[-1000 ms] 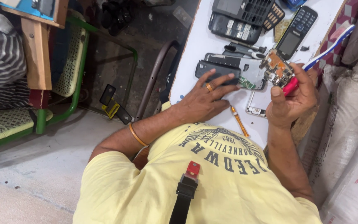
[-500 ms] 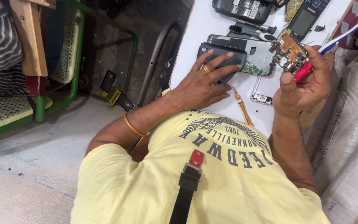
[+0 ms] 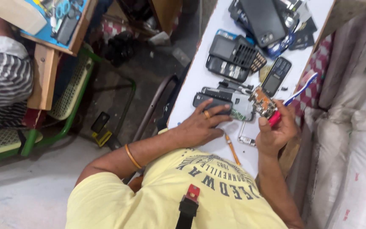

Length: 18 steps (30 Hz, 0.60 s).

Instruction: The person uses a toothbrush to scrub a small electronic circuit board held in their left hand. They repeatedly brush the surface of the board, turning it over to clean different sides.

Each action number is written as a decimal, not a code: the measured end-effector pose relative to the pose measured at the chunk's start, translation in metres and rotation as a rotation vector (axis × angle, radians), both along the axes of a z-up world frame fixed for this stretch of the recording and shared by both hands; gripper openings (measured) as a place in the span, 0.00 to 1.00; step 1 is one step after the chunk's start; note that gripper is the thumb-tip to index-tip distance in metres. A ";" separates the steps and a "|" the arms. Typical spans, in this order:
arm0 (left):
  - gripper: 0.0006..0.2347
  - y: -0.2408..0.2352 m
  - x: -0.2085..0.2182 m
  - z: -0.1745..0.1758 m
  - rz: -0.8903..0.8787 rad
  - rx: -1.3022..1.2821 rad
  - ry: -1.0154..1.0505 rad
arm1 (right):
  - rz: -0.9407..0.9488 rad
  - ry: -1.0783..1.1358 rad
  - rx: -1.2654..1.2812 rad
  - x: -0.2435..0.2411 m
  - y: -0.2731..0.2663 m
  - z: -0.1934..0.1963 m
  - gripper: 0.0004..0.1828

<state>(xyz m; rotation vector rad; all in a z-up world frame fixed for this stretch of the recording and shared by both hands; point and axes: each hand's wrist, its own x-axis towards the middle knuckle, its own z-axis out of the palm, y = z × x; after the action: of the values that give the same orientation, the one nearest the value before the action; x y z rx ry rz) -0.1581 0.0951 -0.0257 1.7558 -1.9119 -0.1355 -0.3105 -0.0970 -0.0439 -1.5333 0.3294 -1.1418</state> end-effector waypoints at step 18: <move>0.08 0.012 -0.004 0.000 0.008 -0.097 -0.131 | 0.020 0.016 0.035 -0.002 0.002 0.002 0.32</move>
<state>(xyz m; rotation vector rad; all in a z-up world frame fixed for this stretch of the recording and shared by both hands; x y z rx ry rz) -0.1618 0.1074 -0.0257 1.7460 -1.9676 0.0755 -0.3127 -0.0949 -0.0420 -1.5122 0.3424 -1.1030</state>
